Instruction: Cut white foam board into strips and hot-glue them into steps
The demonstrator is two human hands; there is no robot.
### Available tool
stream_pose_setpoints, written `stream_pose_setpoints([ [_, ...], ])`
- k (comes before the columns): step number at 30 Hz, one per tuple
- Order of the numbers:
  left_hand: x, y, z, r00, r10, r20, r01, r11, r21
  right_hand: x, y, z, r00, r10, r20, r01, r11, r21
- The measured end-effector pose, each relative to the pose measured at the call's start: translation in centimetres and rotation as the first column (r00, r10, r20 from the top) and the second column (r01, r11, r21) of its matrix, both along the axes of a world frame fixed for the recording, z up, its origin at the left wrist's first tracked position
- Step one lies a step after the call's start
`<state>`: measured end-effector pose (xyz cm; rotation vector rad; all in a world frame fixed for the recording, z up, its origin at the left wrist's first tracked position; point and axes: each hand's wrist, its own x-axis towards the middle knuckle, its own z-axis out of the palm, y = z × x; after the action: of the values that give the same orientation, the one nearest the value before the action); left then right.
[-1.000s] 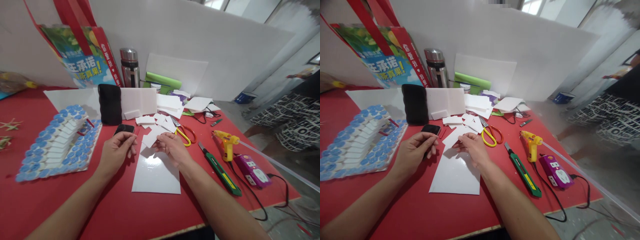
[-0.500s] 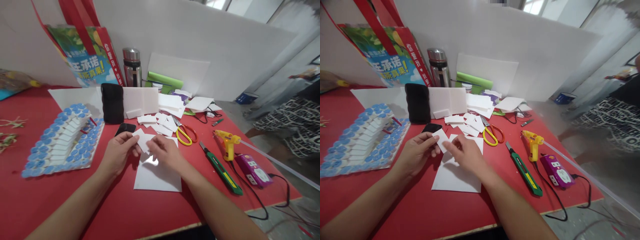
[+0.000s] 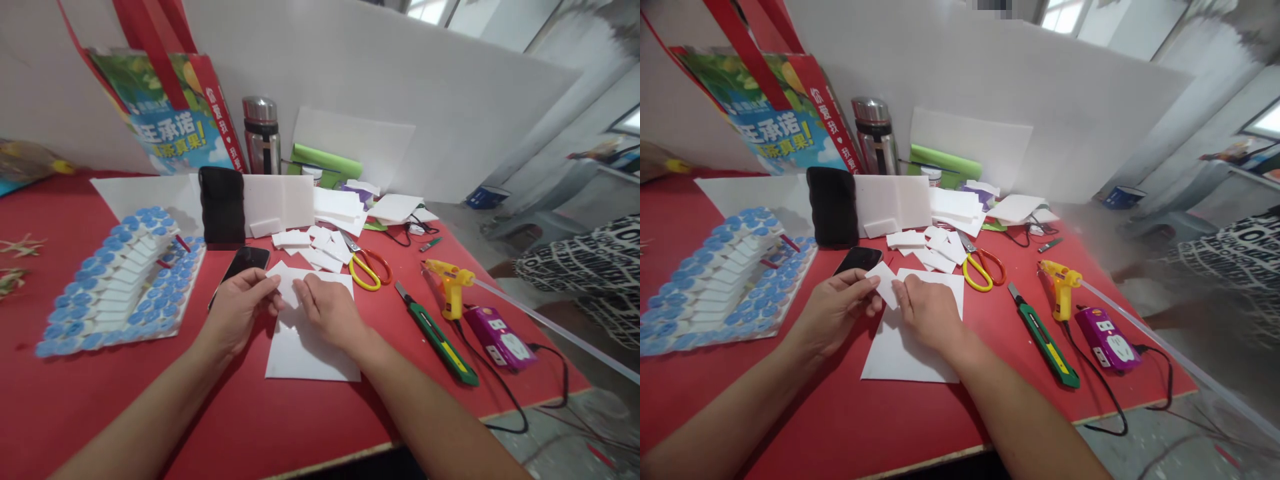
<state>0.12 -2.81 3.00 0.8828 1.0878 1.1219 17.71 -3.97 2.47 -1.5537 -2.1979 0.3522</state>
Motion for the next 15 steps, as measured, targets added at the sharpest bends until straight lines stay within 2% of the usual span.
stream_pose_setpoints([
  [3,0.1,-0.1,0.0,1.000,-0.020,0.002,0.020,0.999,0.026,0.9,0.7,0.0,0.992,-0.082,0.099,0.070,0.990,0.121],
  [6,-0.3,0.0,0.1,1.000,0.001,0.001,-0.001,0.998,0.069,2.7,0.8,0.8,0.980,-0.192,0.054,0.176,0.959,0.222],
  [8,-0.8,0.2,0.2,1.000,0.006,-0.002,-0.006,0.997,0.082,4.3,-0.5,2.0,0.972,-0.230,-0.040,0.232,0.934,0.274],
  [10,-1.2,0.4,0.3,1.000,-0.001,-0.005,0.002,0.996,0.084,6.2,-3.2,3.3,0.964,-0.243,-0.107,0.263,0.925,0.273],
  [11,-1.3,0.5,0.3,1.000,-0.005,-0.006,0.006,0.996,0.086,7.2,-5.0,4.0,0.967,-0.229,-0.114,0.249,0.943,0.220],
  [13,-1.4,0.6,0.3,1.000,-0.010,-0.012,0.011,0.995,0.096,9.7,-9.1,5.1,0.991,-0.121,-0.059,0.122,0.992,0.016],
  [14,-1.4,0.6,0.2,1.000,-0.015,-0.016,0.016,0.995,0.099,11.0,-11.3,5.6,0.999,-0.042,-0.021,0.039,0.991,-0.129],
  [15,-1.3,0.5,0.2,1.000,-0.025,-0.019,0.027,0.995,0.098,12.4,-13.4,5.9,1.000,0.025,0.000,-0.024,0.967,-0.253],
])
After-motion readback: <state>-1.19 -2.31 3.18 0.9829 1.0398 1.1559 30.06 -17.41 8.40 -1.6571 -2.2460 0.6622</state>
